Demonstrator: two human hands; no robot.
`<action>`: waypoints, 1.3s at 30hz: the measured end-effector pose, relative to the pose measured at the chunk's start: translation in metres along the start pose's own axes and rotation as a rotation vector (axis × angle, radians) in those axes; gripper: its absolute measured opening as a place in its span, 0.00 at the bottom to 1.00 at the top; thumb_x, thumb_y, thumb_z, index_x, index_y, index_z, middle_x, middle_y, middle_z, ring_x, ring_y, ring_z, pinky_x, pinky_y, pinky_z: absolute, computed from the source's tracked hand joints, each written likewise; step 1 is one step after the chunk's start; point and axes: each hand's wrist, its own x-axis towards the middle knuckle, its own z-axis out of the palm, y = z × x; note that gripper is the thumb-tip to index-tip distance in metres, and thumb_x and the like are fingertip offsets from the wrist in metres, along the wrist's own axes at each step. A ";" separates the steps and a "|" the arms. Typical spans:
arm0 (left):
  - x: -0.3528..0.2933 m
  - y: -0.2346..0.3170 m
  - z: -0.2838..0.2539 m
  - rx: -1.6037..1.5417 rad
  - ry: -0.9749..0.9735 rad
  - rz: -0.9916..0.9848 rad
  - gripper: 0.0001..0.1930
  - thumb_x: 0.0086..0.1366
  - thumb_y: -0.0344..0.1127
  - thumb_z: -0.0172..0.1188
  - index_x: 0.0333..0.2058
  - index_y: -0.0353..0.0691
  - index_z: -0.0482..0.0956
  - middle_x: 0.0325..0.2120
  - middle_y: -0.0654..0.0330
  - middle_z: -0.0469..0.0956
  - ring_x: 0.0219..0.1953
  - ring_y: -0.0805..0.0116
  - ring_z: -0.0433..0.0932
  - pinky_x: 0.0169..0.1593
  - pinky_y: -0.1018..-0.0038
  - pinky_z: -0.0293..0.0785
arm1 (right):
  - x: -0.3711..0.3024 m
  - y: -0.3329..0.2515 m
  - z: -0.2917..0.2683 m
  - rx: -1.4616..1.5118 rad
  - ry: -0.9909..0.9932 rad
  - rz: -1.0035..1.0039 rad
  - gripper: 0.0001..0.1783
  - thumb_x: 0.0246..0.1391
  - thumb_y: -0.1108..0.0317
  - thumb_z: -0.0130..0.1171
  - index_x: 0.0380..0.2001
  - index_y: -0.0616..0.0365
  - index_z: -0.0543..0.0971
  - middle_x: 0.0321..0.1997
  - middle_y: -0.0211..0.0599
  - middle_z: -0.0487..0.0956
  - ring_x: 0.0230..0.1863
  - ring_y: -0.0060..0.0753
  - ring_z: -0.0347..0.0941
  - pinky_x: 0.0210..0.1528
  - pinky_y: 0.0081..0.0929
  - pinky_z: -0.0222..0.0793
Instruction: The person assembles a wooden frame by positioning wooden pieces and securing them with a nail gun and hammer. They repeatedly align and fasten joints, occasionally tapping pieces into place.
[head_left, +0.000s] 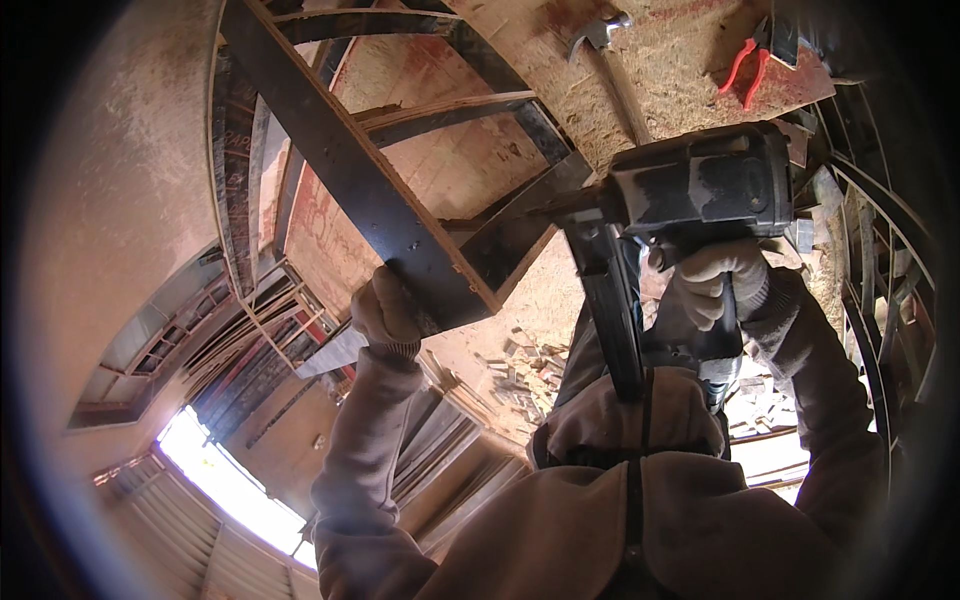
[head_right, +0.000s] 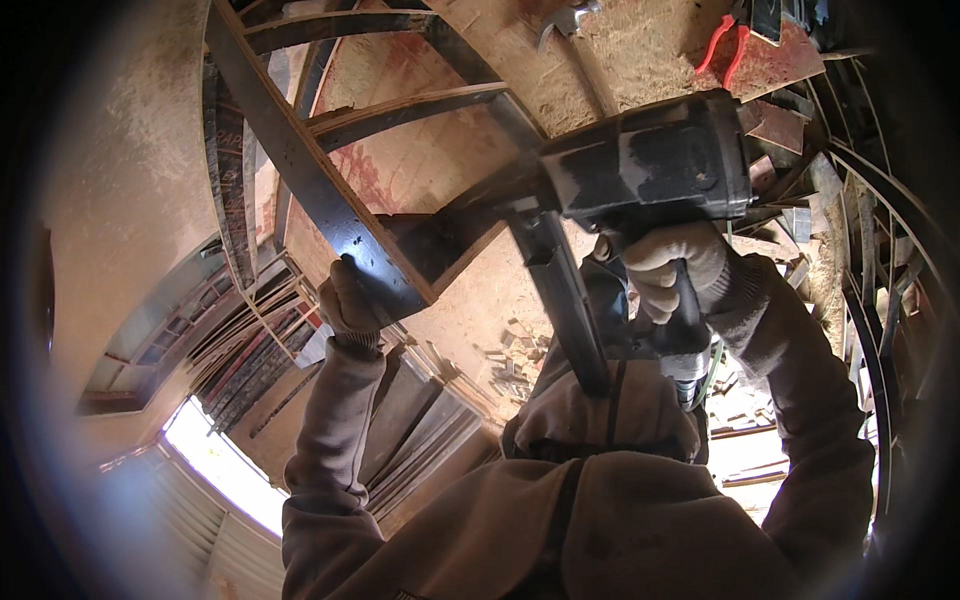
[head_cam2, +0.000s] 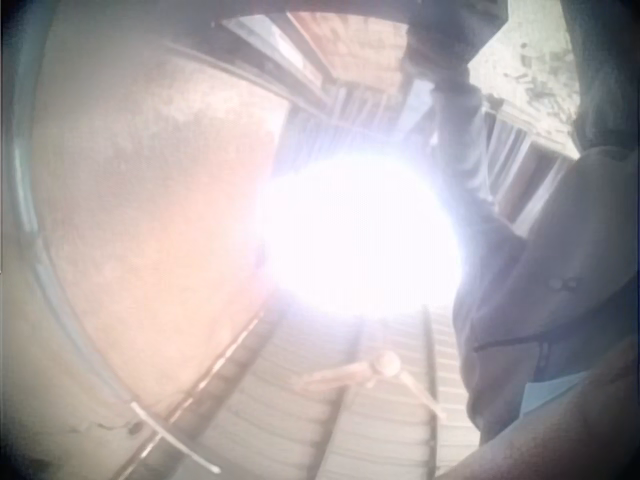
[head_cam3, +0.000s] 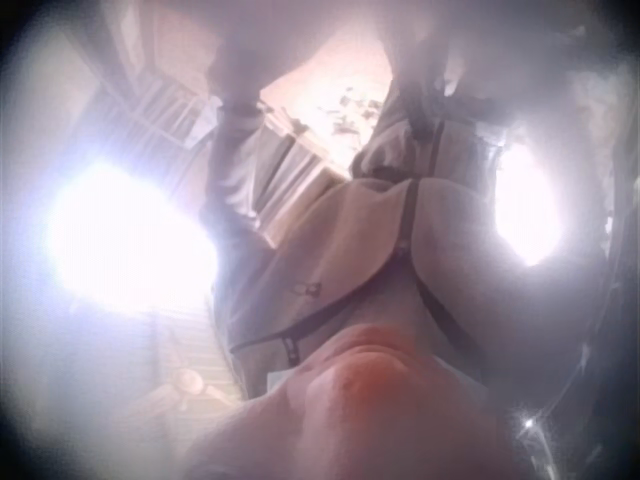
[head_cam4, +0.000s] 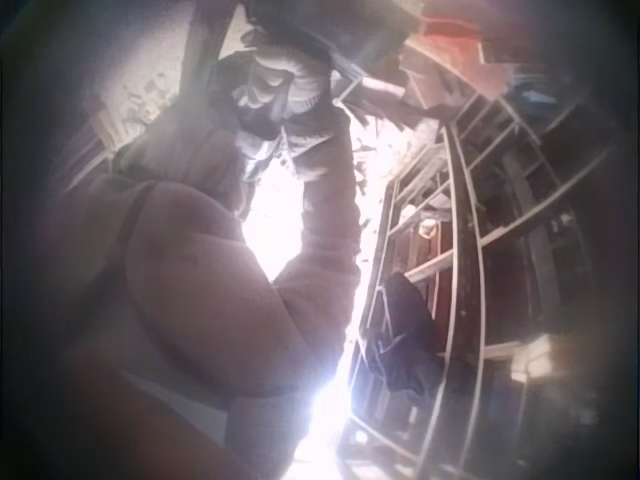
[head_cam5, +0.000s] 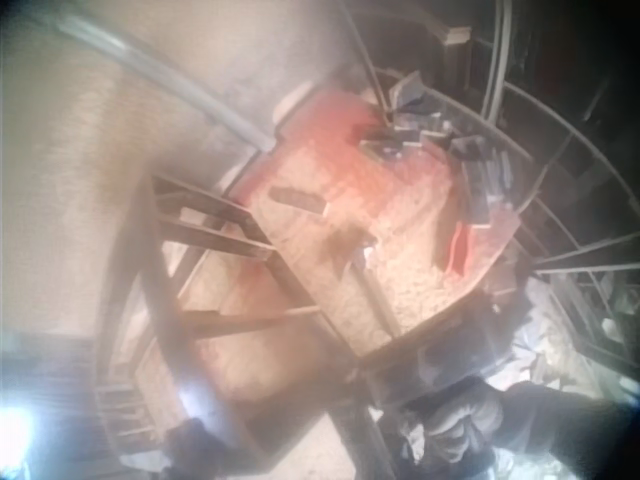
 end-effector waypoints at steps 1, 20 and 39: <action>0.003 0.012 -0.003 -0.100 -0.026 -0.114 0.20 0.77 0.38 0.50 0.26 0.33 0.78 0.17 0.56 0.75 0.19 0.61 0.72 0.25 0.65 0.68 | -0.001 -0.001 -0.007 0.017 0.028 -0.015 0.16 0.59 0.71 0.51 0.47 0.69 0.74 0.12 0.31 0.66 0.13 0.32 0.69 0.21 0.34 0.74; 0.014 0.042 -0.028 -0.423 -0.240 -0.413 0.35 0.80 0.57 0.33 0.46 0.31 0.83 0.38 0.55 0.84 0.38 0.67 0.82 0.44 0.71 0.78 | 0.096 -0.009 -0.137 0.021 0.577 -0.001 0.15 0.53 0.65 0.57 0.15 0.46 0.67 0.14 0.27 0.62 0.12 0.31 0.62 0.18 0.38 0.64; 0.023 0.037 -0.017 -0.117 -0.129 0.152 0.26 0.80 0.46 0.41 0.61 0.28 0.70 0.49 0.46 0.81 0.45 0.56 0.82 0.52 0.61 0.77 | 0.051 0.066 -0.135 0.242 0.555 -0.286 0.10 0.55 0.67 0.53 0.23 0.47 0.64 0.14 0.20 0.54 0.13 0.25 0.55 0.19 0.32 0.57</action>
